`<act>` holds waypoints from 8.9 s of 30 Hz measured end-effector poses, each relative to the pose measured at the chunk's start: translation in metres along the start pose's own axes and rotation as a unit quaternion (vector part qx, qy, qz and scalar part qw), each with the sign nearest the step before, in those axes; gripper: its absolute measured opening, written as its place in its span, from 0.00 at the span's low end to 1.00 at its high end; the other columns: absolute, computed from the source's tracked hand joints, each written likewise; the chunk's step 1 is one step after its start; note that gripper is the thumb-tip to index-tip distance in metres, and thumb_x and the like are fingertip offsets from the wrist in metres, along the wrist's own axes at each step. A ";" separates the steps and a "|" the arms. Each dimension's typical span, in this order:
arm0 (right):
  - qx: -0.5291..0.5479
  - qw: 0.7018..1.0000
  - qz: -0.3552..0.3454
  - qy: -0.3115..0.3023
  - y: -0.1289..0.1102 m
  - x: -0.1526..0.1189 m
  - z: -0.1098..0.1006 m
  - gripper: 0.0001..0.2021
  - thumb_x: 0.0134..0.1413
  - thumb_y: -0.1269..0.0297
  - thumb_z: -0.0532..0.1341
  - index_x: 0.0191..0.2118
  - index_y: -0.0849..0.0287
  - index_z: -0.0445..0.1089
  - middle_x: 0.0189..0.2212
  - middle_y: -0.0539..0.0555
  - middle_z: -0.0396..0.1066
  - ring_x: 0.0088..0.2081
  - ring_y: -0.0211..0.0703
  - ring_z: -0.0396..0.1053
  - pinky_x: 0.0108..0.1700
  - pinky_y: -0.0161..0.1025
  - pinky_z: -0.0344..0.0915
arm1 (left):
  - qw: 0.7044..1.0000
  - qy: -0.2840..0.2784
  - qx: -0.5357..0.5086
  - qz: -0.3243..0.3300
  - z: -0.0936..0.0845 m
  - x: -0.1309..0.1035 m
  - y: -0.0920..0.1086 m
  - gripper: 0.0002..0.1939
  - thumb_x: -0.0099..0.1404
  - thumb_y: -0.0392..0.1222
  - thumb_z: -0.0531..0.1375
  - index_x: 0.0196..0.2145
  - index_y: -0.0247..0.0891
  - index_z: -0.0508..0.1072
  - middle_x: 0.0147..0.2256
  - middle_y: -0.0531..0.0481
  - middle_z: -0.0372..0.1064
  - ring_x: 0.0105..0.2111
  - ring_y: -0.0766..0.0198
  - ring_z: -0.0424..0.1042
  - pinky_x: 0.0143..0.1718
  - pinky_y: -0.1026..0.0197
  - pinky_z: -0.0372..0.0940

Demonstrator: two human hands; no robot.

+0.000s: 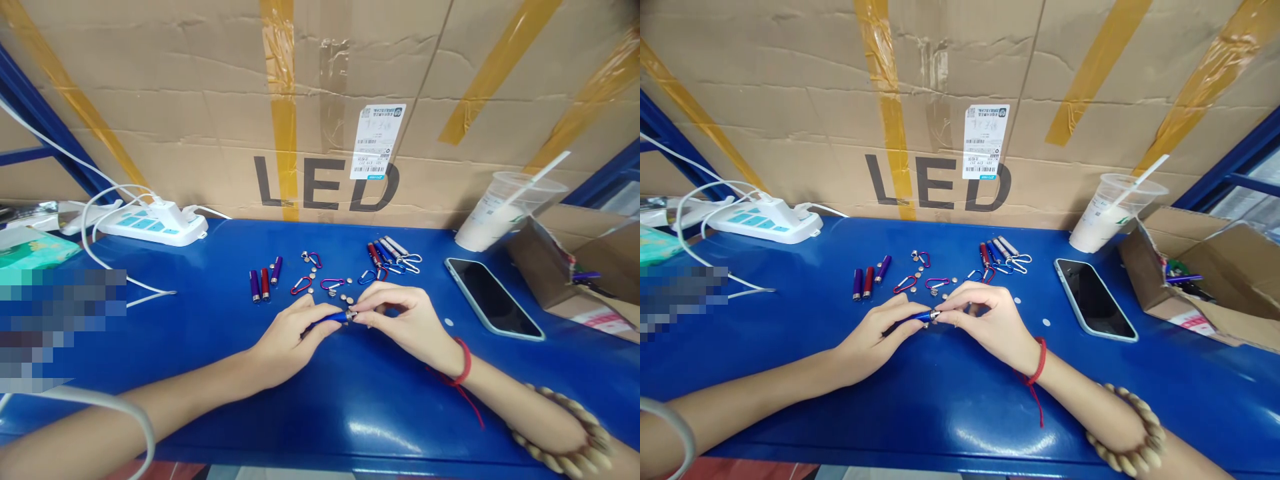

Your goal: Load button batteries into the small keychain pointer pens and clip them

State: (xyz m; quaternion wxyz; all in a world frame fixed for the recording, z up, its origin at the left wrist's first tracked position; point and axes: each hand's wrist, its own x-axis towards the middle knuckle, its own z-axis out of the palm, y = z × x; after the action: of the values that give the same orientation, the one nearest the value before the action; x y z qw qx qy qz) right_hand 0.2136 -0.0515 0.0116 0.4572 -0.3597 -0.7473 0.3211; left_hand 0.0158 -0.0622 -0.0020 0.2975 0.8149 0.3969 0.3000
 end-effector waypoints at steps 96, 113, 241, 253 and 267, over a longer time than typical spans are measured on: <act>-0.119 0.992 -0.038 -0.036 -0.009 -0.017 0.010 0.10 0.54 0.63 0.58 0.25 0.57 0.73 0.22 0.51 0.71 0.23 0.35 0.68 0.27 0.31 0.67 | 0.995 0.020 0.040 0.094 0.002 0.000 -0.003 0.08 0.64 0.37 0.52 0.35 0.38 0.71 0.30 0.51 0.70 0.31 0.67 0.64 0.34 0.65 0.60; 0.003 0.985 0.163 -0.051 -0.013 -0.010 0.009 0.15 0.49 0.55 0.61 0.23 0.63 0.70 0.18 0.50 0.66 0.14 0.30 0.63 0.13 0.24 0.61 | 0.999 -0.004 -0.017 0.031 0.001 0.002 0.000 0.09 0.64 0.42 0.53 0.41 0.39 0.68 0.35 0.51 0.70 0.35 0.67 0.66 0.37 0.65 0.61; 0.013 0.985 0.169 -0.040 -0.016 -0.014 0.012 0.14 0.45 0.57 0.64 0.18 0.62 0.70 0.17 0.48 0.62 0.16 0.29 0.59 0.15 0.28 0.56 | 0.977 0.026 0.107 0.182 0.004 -0.005 -0.009 0.16 0.67 0.39 0.48 0.48 0.37 0.69 0.26 0.50 0.69 0.29 0.67 0.64 0.34 0.63 0.61; 0.039 0.986 0.160 -0.021 -0.014 -0.015 0.013 0.14 0.46 0.55 0.63 0.23 0.62 0.73 0.24 0.50 0.64 0.14 0.27 0.60 0.10 0.27 0.56 | 0.984 0.060 0.063 0.157 0.003 -0.004 -0.003 0.12 0.65 0.35 0.51 0.43 0.38 0.72 0.36 0.48 0.71 0.36 0.68 0.69 0.38 0.67 0.65; 0.046 0.976 0.199 -0.069 -0.014 -0.019 0.015 0.16 0.50 0.55 0.60 0.21 0.64 0.70 0.19 0.48 0.60 0.12 0.26 0.57 0.09 0.25 0.53 | 0.969 0.085 0.062 0.222 0.002 -0.002 -0.003 0.11 0.63 0.32 0.54 0.43 0.39 0.71 0.32 0.50 0.73 0.31 0.69 0.68 0.33 0.67 0.64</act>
State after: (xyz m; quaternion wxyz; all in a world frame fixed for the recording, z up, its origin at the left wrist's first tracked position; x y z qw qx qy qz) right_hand 0.2029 -0.0771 0.0085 0.3476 -0.4565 -0.6749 0.4640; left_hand 0.0145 -0.0633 -0.0055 0.1372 0.8708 0.2482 0.4015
